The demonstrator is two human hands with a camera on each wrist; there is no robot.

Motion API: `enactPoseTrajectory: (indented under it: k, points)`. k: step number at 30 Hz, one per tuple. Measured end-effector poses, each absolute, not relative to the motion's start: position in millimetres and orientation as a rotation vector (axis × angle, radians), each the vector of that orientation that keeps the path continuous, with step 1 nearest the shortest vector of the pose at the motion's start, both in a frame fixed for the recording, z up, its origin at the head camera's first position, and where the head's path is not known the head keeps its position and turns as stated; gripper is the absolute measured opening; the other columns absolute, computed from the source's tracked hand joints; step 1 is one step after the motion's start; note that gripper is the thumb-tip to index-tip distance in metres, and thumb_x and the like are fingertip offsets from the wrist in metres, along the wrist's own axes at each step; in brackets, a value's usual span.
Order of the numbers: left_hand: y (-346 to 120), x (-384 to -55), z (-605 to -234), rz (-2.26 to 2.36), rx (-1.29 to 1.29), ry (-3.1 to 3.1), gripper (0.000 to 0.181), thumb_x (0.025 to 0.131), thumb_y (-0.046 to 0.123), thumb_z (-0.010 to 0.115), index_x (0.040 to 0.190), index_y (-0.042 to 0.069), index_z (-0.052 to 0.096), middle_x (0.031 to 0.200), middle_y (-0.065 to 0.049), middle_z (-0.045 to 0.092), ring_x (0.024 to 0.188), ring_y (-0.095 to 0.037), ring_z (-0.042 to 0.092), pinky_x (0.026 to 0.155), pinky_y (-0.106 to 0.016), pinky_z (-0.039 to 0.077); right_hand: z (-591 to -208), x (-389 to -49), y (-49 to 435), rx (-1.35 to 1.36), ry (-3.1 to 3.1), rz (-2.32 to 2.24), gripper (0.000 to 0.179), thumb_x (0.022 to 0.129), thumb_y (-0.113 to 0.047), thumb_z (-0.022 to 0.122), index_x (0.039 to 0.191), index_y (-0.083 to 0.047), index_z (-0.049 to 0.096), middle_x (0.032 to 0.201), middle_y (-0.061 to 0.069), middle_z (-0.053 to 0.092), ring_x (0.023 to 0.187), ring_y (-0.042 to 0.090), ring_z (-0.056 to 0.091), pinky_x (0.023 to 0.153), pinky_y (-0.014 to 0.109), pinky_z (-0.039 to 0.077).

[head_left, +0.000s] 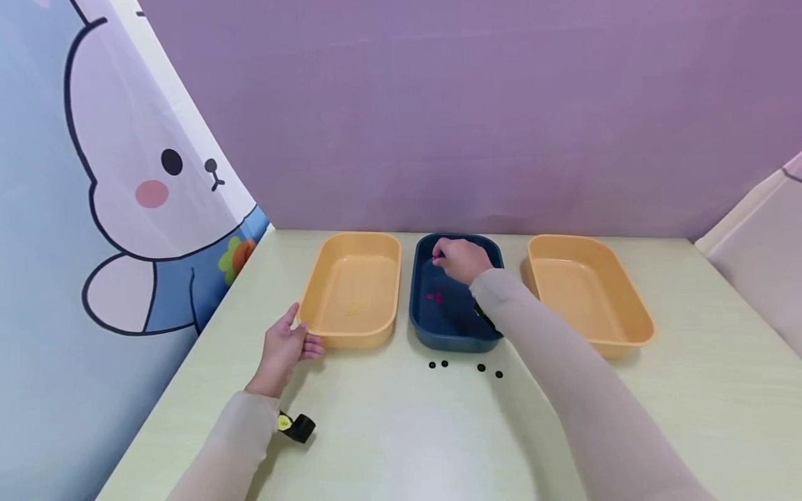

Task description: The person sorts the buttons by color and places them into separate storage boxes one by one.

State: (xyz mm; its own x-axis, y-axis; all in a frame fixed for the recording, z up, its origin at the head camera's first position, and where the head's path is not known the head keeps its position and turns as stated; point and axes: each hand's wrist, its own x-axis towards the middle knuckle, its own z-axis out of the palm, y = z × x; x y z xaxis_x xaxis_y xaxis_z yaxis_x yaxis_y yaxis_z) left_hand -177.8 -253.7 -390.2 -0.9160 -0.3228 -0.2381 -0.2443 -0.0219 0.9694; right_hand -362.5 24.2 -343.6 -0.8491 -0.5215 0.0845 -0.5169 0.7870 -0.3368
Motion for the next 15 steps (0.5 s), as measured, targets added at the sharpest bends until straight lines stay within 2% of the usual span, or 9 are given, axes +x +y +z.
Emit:
enactPoseTrajectory:
  k: [15]
  points:
    - [-254, -178, -391, -2.102, 0.644, -2.158, 0.057, 0.104, 0.006, 0.033, 0.154, 0.01, 0.007, 0.063, 0.002, 0.062, 0.051, -0.007, 0.059, 0.054, -0.019, 0.055, -367, -372, 31, -0.818, 2.92, -0.499, 0.011, 0.094, -0.016, 0.062, 0.103, -0.009, 0.063, 0.1, 0.005, 0.069, 0.081, 0.02, 0.06, 0.074, 0.039, 0.052]
